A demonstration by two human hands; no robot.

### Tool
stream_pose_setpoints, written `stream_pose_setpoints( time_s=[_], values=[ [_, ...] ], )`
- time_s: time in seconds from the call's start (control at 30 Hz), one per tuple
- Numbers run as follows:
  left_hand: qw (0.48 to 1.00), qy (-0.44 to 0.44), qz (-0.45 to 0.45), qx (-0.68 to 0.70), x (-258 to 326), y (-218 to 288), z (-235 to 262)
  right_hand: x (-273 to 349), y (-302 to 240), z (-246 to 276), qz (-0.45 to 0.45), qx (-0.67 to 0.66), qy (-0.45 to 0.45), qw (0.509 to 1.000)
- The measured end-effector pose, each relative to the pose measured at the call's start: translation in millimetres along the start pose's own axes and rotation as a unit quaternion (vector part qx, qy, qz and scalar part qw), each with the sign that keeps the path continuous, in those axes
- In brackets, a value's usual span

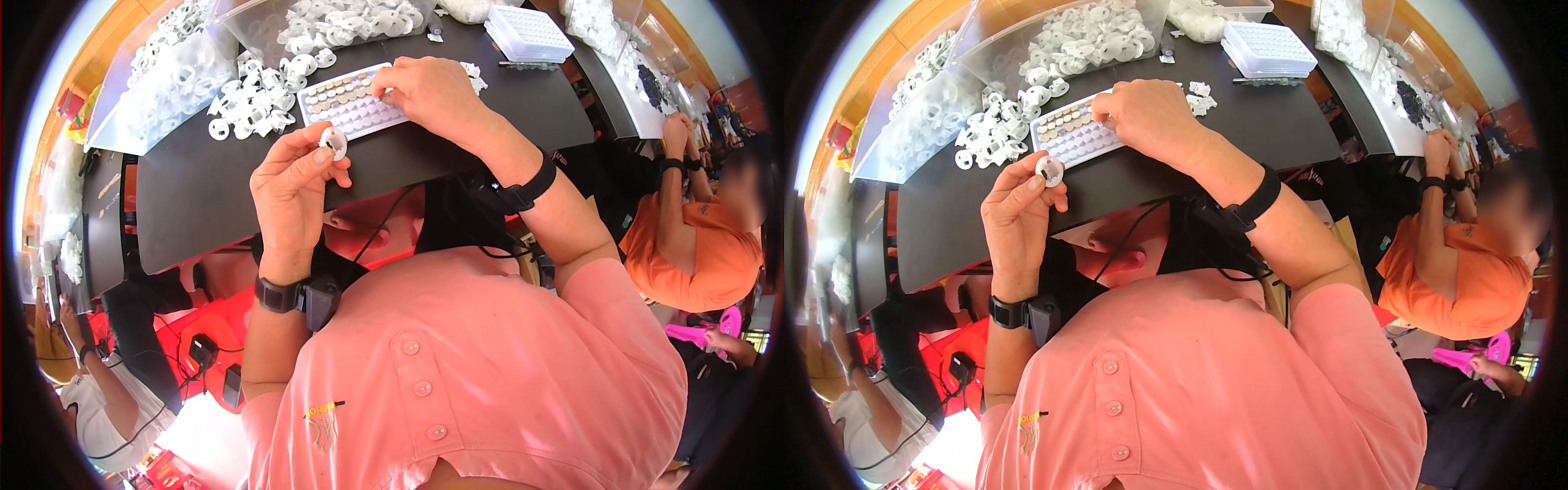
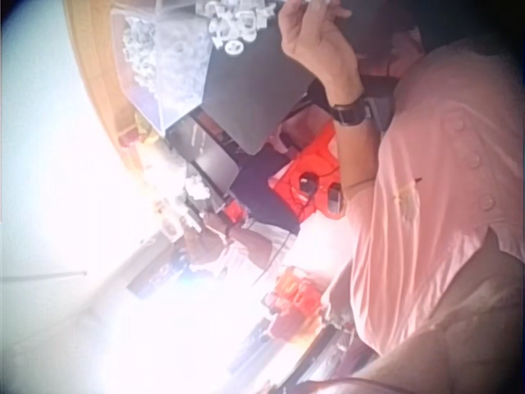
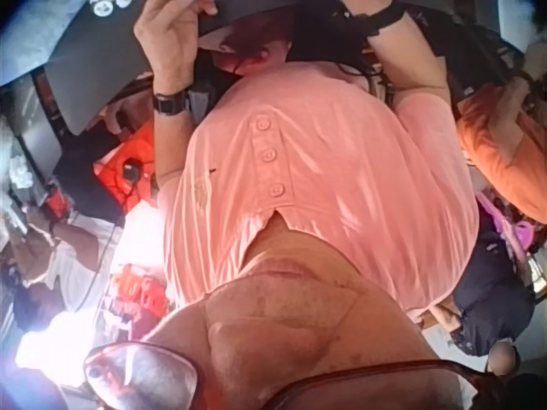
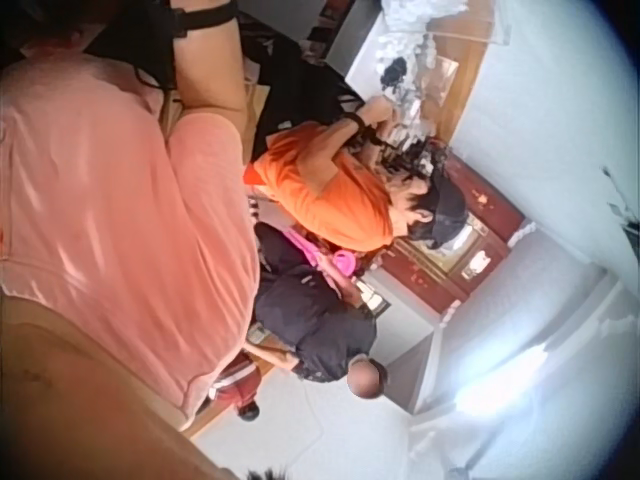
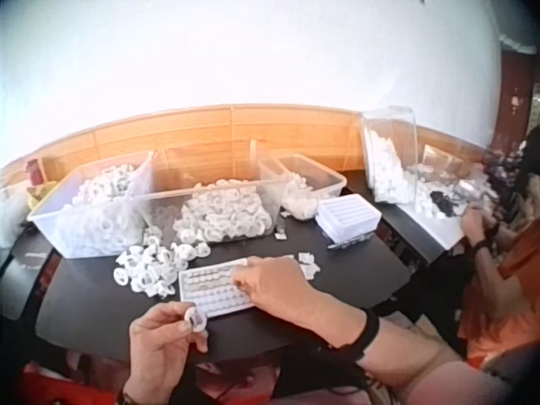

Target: Assembling small white plastic components by hand and placing them into a tray.

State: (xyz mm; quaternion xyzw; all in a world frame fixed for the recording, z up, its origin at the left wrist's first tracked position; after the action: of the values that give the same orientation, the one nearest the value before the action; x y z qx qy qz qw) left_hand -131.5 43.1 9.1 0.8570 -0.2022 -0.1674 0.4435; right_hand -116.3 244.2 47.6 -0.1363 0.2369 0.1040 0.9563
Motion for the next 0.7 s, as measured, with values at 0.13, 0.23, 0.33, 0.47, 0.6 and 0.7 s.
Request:
stream_pose_setpoints(
  time_s=[0.13,0.23,0.33,0.47,0.6,0.7],
  values=[
    [1.0,-0.001,-0.004,-0.002,0,0,0,-2,0,-3,0.007,0.001,-0.021,1.0],
    [1.0,0.002,0.0,-0.005,0,1,-1,-1,2,-3,-0.021,0.001,-0.046,0.999],
    [1.0,-0.002,0.005,0.014,0,2,-2,4,-7,7,-0.022,-0.005,-0.003,1.0],
    [1.0,-0.003,0.016,-0.006,2,0,2,14,-44,36,-0.015,-0.137,0.112,0.984],
    [1.0,-0.019,0.014,0.01,1,2,-5,25,-72,24,0.008,-0.209,0.185,0.96],
    [1.0,-0.015,0.014,0.015,0,3,-6,29,-78,10,0.01,-0.248,0.216,0.944]
  ],
)
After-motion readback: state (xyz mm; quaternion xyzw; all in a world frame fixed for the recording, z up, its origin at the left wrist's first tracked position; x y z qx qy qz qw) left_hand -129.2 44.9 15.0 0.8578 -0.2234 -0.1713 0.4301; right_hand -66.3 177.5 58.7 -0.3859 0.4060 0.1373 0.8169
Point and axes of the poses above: each hand's wrist, its own x-axis away from the middle knuckle, its own z-axis out of the back of the hand, y = z × x, the point moved 6 cm from there along -x, towards the middle knuckle, and after that the axes turned 1 degree about z, right-handed, at the moved point
